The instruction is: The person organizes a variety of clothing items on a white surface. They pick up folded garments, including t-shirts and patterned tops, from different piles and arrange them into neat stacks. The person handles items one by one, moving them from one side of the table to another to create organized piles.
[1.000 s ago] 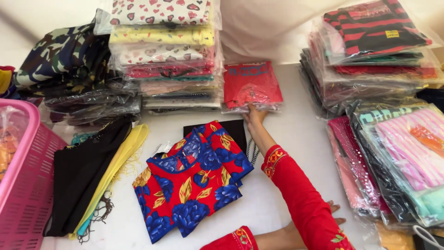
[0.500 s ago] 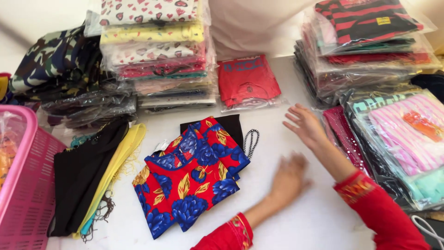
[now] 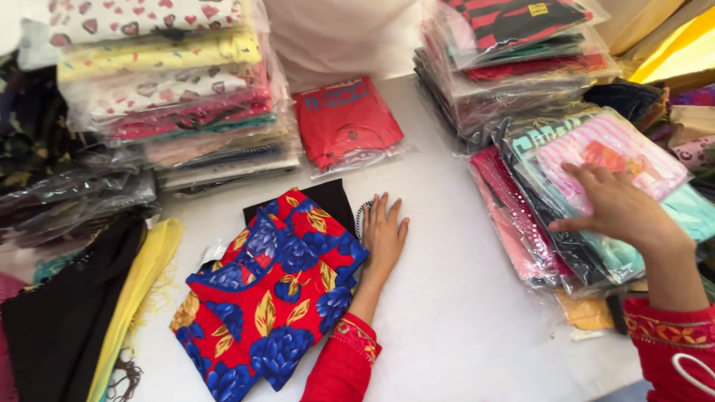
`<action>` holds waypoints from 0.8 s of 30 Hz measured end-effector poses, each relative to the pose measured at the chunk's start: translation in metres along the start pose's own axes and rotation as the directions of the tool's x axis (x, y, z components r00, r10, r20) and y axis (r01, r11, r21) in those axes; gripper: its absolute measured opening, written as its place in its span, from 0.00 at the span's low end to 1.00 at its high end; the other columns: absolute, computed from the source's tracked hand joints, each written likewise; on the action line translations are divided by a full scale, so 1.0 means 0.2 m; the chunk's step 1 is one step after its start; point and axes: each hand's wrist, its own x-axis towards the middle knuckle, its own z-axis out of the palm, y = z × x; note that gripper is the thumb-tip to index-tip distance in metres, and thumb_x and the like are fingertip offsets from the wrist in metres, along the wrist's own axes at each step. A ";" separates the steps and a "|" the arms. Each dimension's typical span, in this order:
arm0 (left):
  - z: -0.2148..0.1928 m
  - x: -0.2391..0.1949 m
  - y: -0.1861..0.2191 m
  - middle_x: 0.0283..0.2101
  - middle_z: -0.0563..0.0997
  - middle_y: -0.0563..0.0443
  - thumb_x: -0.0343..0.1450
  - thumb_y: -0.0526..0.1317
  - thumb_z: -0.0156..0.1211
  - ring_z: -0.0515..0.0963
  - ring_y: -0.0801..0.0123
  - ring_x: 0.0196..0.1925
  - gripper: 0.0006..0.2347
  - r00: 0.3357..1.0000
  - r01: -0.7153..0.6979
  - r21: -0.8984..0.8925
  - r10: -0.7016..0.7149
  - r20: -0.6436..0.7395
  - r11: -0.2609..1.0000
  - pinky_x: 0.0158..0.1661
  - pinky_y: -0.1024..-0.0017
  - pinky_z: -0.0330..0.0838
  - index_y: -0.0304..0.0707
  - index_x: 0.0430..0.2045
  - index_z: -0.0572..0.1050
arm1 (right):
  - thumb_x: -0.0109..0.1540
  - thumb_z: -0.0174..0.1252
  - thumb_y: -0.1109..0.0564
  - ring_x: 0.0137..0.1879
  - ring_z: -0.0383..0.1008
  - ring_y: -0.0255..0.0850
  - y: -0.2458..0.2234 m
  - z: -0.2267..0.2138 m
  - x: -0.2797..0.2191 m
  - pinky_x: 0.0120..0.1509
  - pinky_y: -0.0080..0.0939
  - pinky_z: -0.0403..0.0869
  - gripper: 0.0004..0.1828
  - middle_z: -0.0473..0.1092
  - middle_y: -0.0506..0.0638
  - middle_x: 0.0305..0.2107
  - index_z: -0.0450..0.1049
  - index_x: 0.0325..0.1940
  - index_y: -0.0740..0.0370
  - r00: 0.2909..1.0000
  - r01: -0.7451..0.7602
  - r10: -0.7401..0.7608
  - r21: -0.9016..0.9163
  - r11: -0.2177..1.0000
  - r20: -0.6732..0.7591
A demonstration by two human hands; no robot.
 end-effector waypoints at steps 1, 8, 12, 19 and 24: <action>-0.01 0.01 0.01 0.67 0.67 0.32 0.73 0.45 0.59 0.62 0.41 0.72 0.21 1.000 0.004 -0.006 -0.004 0.001 1.000 0.70 0.45 0.50 0.36 0.59 0.73 | 0.44 0.69 0.30 0.63 0.69 0.60 0.00 0.02 0.00 0.64 0.55 0.71 0.55 0.62 0.60 0.66 0.62 0.72 0.47 1.000 0.001 -0.001 -0.006 1.000 0.004; -0.11 0.03 0.09 0.61 0.75 0.45 0.75 0.40 0.58 0.73 0.53 0.65 0.17 0.990 0.089 -0.257 -0.114 -0.085 0.962 0.67 0.51 0.63 0.41 0.60 0.72 | 0.57 0.63 0.51 0.55 0.76 0.60 -0.08 0.09 0.04 0.57 0.57 0.75 0.45 0.68 0.62 0.63 0.56 0.77 0.55 1.000 -0.029 0.029 0.112 0.993 -0.004; -0.17 0.08 0.22 0.59 0.79 0.48 0.74 0.45 0.61 0.79 0.62 0.60 0.19 0.950 0.310 -0.567 -0.268 0.159 0.763 0.60 0.64 0.74 0.44 0.59 0.73 | 0.60 0.59 0.47 0.49 0.78 0.58 -0.33 0.07 0.01 0.55 0.54 0.76 0.44 0.69 0.66 0.58 0.54 0.77 0.64 0.996 0.085 -0.069 0.350 0.933 -0.058; 0.22 -0.03 0.06 0.67 0.71 0.57 0.77 0.51 0.57 0.73 0.76 0.65 0.28 0.652 0.711 -0.685 -0.216 0.727 -0.160 0.63 0.74 0.65 0.45 0.71 0.58 | 0.60 0.58 0.34 0.64 0.71 0.58 -0.55 -0.02 -0.05 0.64 0.53 0.71 0.43 0.68 0.62 0.63 0.61 0.72 0.61 0.941 0.325 -0.232 0.458 0.828 -0.247; 0.13 0.03 0.08 0.59 0.77 0.43 0.69 0.40 0.66 0.77 0.66 0.58 0.28 0.810 0.490 -0.872 -0.368 0.456 -0.003 0.58 0.69 0.70 0.33 0.63 0.63 | 0.56 0.59 0.24 0.72 0.61 0.63 -0.32 0.09 0.01 0.66 0.63 0.66 0.50 0.58 0.62 0.68 0.60 0.73 0.52 0.949 -0.128 0.051 -0.234 0.964 -0.311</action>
